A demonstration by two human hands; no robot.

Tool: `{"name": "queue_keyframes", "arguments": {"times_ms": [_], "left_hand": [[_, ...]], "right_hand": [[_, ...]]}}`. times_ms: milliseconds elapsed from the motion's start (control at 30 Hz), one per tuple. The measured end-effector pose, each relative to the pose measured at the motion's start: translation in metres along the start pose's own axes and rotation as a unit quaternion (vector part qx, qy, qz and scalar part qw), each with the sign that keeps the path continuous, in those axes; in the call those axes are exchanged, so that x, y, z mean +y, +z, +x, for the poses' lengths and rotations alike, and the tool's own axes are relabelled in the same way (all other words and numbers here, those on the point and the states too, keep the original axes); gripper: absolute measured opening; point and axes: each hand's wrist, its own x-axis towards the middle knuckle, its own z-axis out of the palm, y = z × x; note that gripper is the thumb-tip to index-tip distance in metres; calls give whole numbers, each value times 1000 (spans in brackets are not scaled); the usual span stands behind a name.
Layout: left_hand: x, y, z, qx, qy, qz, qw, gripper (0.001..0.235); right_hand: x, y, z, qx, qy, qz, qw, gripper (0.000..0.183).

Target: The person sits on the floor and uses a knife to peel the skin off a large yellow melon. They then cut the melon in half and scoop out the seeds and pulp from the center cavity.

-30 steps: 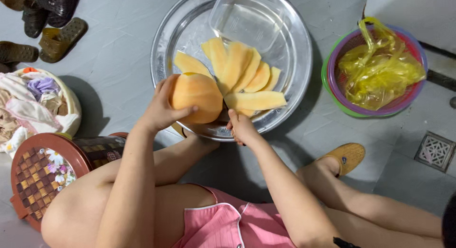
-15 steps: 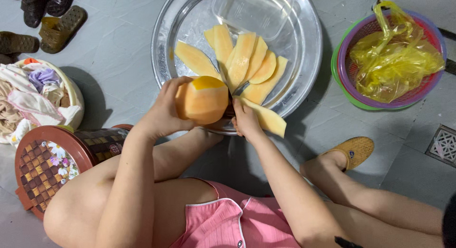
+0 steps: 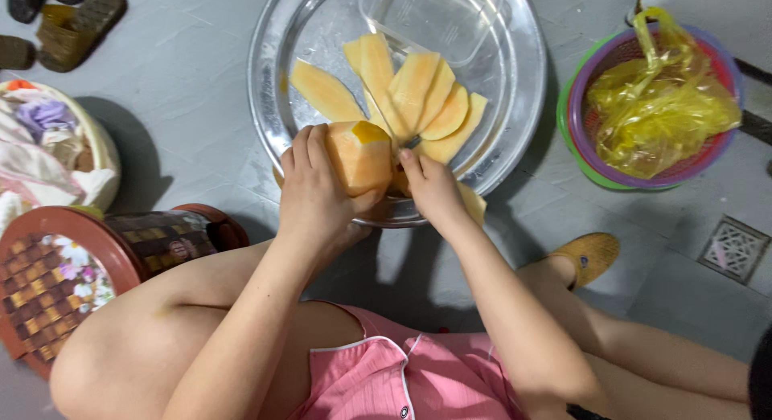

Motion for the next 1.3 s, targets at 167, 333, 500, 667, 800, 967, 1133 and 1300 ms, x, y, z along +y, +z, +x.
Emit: {"name": "queue_keyframes", "arguments": {"times_ms": [167,333,500,667,800,967,1133,1300], "left_hand": [[12,2,2,5,16,13,1000,111],[14,-1,3,-20,7,2,1000,110],[9,-3,5,-8,26,-1,1000,109],[0,3,5,-12,36,-13,999,110],[-3,5,12,-7,46,0,999,112],[-5,10,12,-14,60,18,998,115],[5,3,15,-4,69,27,997,119],[6,7,11,-35,64,24,997,116]], "right_hand": [[-81,-34,-52,-18,-74,-222,972,46],[-115,-32,-88,-14,-71,-306,949,45],[-108,-33,-89,-20,-64,-312,948,45],[-102,-26,-73,16,-139,-299,944,46],[-98,-28,-72,-5,-75,-303,950,47],[-91,-34,-72,-35,-23,-315,948,51],[-89,-29,-53,-40,12,-249,968,51],[-71,-33,-61,-32,32,-211,976,51]]}}
